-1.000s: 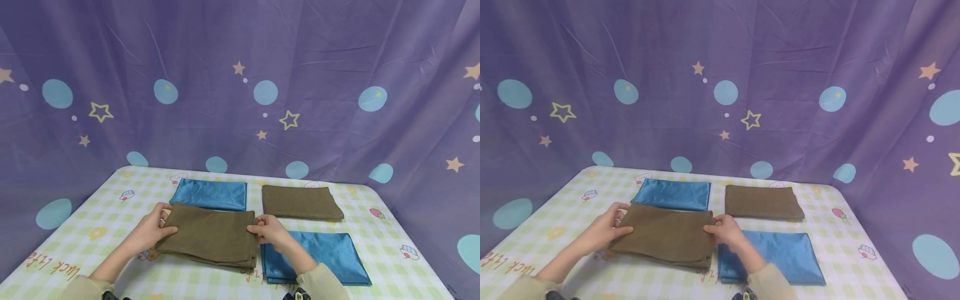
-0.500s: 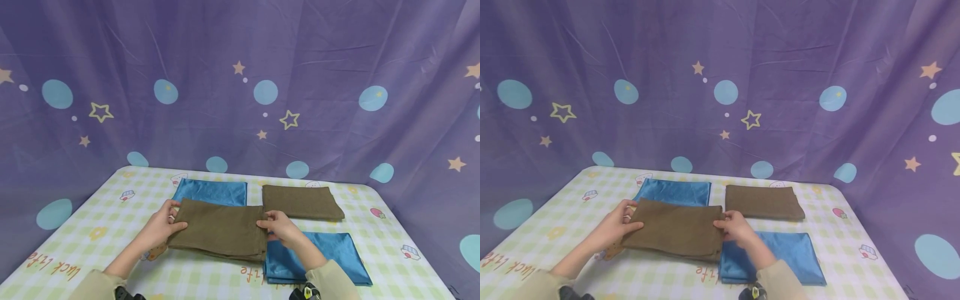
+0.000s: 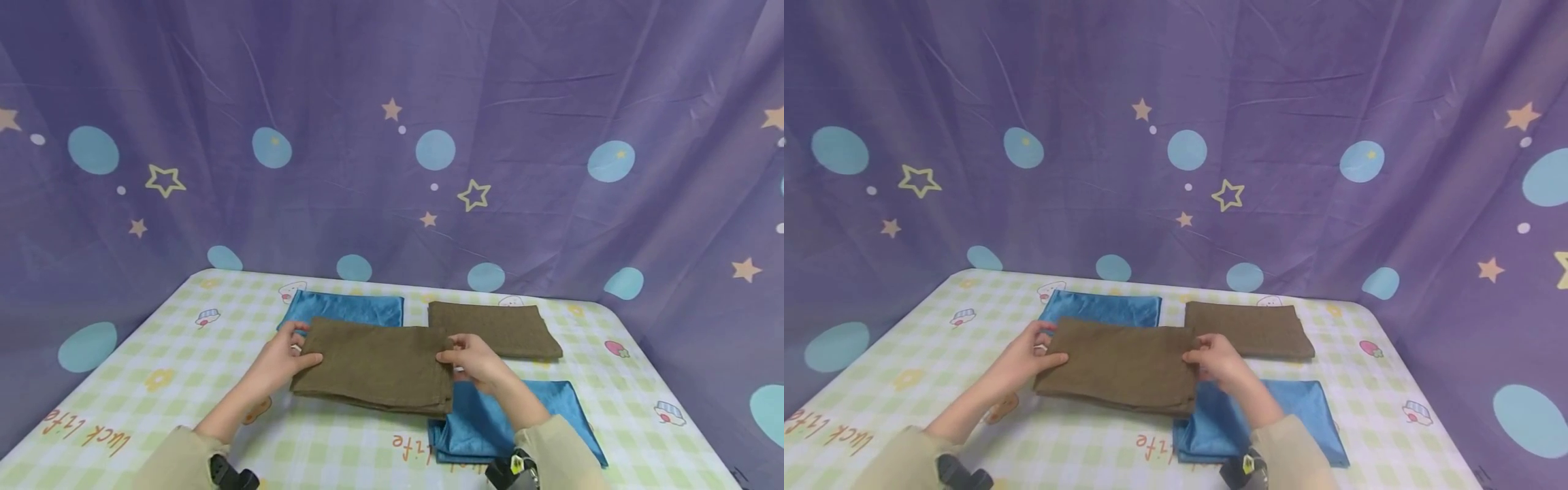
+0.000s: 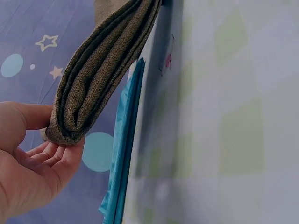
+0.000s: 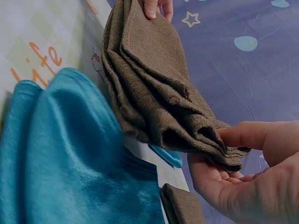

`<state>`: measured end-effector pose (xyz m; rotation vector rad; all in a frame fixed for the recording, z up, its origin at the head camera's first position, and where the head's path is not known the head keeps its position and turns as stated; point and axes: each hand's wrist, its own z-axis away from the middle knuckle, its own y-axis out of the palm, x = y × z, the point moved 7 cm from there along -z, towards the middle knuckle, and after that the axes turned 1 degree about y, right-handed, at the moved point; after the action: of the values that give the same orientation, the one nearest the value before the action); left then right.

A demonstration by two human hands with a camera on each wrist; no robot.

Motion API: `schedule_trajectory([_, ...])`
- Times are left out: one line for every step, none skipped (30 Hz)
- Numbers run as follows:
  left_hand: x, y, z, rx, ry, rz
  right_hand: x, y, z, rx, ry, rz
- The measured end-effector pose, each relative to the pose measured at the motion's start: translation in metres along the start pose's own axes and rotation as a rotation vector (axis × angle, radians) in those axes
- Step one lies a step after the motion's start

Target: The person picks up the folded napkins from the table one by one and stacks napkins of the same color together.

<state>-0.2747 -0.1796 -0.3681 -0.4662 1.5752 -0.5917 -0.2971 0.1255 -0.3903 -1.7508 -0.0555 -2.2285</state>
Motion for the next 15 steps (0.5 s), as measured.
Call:
schedule_trajectory([-0.001,0.0,-0.001,-0.001,-0.001,0.005,0.001,-0.001,0.0,0.007,-0.002,0.0])
schedule_trajectory([-0.002,0.001,-0.002,-0.001,-0.002,0.008,0.001,-0.003,0.0,0.012,-0.004,0.0])
schedule_trajectory([-0.003,0.001,-0.003,-0.001,-0.003,0.014,0.002,-0.004,0.0,0.012,-0.003,0.0])
schedule_trajectory([-0.004,0.001,-0.004,-0.004,-0.005,0.016,0.002,-0.005,-0.001,0.015,-0.004,0.001])
schedule_trajectory([-0.005,0.002,-0.005,-0.006,-0.008,0.016,0.003,-0.006,-0.001,0.017,-0.004,0.003])
schedule_trajectory([-0.007,0.002,-0.006,-0.01,-0.013,0.012,0.003,-0.008,-0.001,0.022,-0.001,0.007])
schedule_trajectory([-0.008,0.002,-0.006,-0.013,-0.019,0.009,0.004,-0.009,-0.002,0.023,0.003,0.008])
schedule_trajectory([-0.009,0.002,-0.007,-0.016,-0.026,0.003,0.004,-0.01,-0.002,0.023,0.006,0.011])
schedule_trajectory([-0.01,0.003,-0.008,-0.018,-0.034,0.0,0.004,-0.012,-0.003,0.027,0.008,0.015])
schedule_trajectory([-0.011,0.003,-0.009,-0.02,-0.044,-0.001,0.005,-0.014,-0.004,0.031,0.009,0.018])
schedule_trajectory([-0.011,0.003,-0.011,-0.02,-0.051,-0.002,0.005,-0.016,-0.004,0.031,0.013,0.022])
schedule_trajectory([-0.012,0.004,-0.012,-0.021,-0.058,0.001,0.004,-0.017,-0.005,0.03,0.016,0.021])
schedule_trajectory([-0.012,0.004,-0.013,-0.021,-0.064,0.007,0.004,-0.019,-0.006,0.027,0.019,0.015])
schedule_trajectory([-0.012,0.005,-0.014,-0.021,-0.068,0.013,0.004,-0.021,-0.006,0.029,0.021,0.016])
schedule_trajectory([-0.013,0.005,-0.014,-0.022,-0.071,0.02,0.004,-0.023,-0.007,0.024,0.025,0.013])
